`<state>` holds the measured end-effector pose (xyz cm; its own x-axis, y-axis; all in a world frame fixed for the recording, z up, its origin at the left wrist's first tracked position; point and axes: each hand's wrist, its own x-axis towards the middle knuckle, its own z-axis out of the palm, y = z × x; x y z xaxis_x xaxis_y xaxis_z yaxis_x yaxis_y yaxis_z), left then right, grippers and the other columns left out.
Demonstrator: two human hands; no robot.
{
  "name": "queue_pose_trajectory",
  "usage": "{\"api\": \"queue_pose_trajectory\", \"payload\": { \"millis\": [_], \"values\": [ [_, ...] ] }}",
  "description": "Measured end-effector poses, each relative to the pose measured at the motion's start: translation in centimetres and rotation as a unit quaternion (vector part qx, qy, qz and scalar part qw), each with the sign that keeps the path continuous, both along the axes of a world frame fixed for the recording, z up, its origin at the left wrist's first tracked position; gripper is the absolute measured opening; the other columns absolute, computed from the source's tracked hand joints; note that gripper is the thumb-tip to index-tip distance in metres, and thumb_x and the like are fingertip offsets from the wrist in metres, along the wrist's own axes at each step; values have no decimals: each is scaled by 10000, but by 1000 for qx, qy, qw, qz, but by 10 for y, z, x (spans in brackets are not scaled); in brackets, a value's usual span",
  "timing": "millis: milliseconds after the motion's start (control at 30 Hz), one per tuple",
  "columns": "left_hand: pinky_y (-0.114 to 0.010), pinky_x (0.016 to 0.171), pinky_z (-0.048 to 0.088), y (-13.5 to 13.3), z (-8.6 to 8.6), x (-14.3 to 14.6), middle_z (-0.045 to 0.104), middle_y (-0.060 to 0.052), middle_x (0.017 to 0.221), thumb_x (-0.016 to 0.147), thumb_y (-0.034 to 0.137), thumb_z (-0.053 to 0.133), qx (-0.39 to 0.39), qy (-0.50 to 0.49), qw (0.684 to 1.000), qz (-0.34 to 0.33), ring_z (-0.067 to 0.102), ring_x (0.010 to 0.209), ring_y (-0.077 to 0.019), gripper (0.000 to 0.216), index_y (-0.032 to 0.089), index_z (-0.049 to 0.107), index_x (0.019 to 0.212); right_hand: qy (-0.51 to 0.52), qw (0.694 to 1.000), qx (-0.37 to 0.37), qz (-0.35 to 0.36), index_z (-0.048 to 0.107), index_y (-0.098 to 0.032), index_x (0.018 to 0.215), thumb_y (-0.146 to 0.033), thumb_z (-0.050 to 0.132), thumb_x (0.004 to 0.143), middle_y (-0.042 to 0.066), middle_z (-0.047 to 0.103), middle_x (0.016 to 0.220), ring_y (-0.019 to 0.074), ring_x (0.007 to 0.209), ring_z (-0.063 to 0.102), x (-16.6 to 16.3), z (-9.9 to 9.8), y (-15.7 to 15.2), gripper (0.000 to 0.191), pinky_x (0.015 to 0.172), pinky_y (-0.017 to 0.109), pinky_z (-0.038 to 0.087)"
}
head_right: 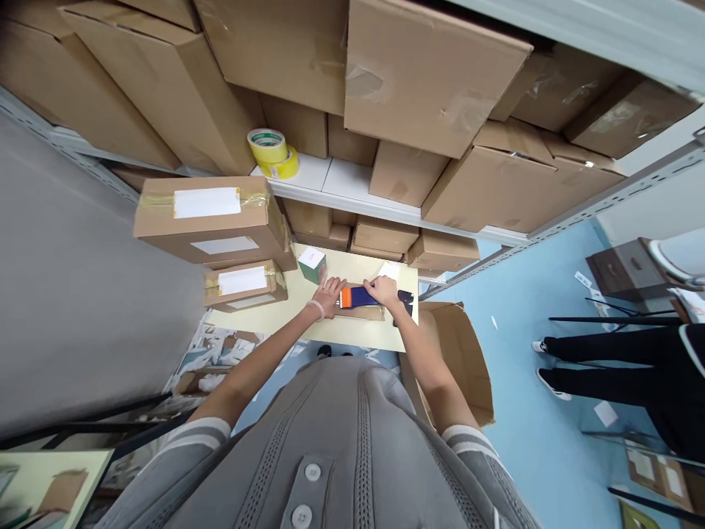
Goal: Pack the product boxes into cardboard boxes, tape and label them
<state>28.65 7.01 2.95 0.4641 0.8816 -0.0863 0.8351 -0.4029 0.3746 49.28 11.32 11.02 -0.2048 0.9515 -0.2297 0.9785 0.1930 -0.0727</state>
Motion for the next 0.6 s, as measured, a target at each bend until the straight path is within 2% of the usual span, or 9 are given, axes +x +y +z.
{"api": "queue_pose_trajectory", "payload": {
  "millis": [100,200,367,467,600],
  "values": [
    [-530,1178,-35,-20,-2,-10,390,-276,1441,474,144,684,15,15,999,28,289,1384,-423,1067,13,290,1456,9,1000,-8,21,780,-189,749,-486,357,969,101,735,775,203,824,656,-8,3,-4,562,648,260,344],
    [-524,1180,-3,-36,0,-22,423,-269,1398,483,128,658,23,32,998,59,338,1348,-408,1021,21,317,1440,7,999,-18,45,780,-176,774,-491,354,974,115,740,810,211,842,658,-19,9,-7,566,663,266,351],
    [-515,1181,22,-45,8,-29,444,-237,1364,511,133,641,25,66,995,71,361,1323,-368,980,43,326,1435,-1,997,-45,67,776,-186,797,-523,261,992,103,745,824,209,867,664,-24,14,-6,645,679,261,361],
    [-511,1179,32,-50,8,-36,441,-228,1361,519,141,645,11,83,993,86,363,1318,-349,973,51,327,1434,-19,997,-45,67,776,-189,799,-539,245,991,108,749,851,213,883,668,-1,15,-3,664,685,258,368],
    [-524,1174,30,-58,2,-53,429,-233,1366,516,187,674,-22,85,989,120,365,1313,-347,992,53,324,1435,-73,997,-38,10,781,-175,847,-513,272,991,126,750,898,228,905,675,60,18,-1,628,673,261,372]
  ]
}}
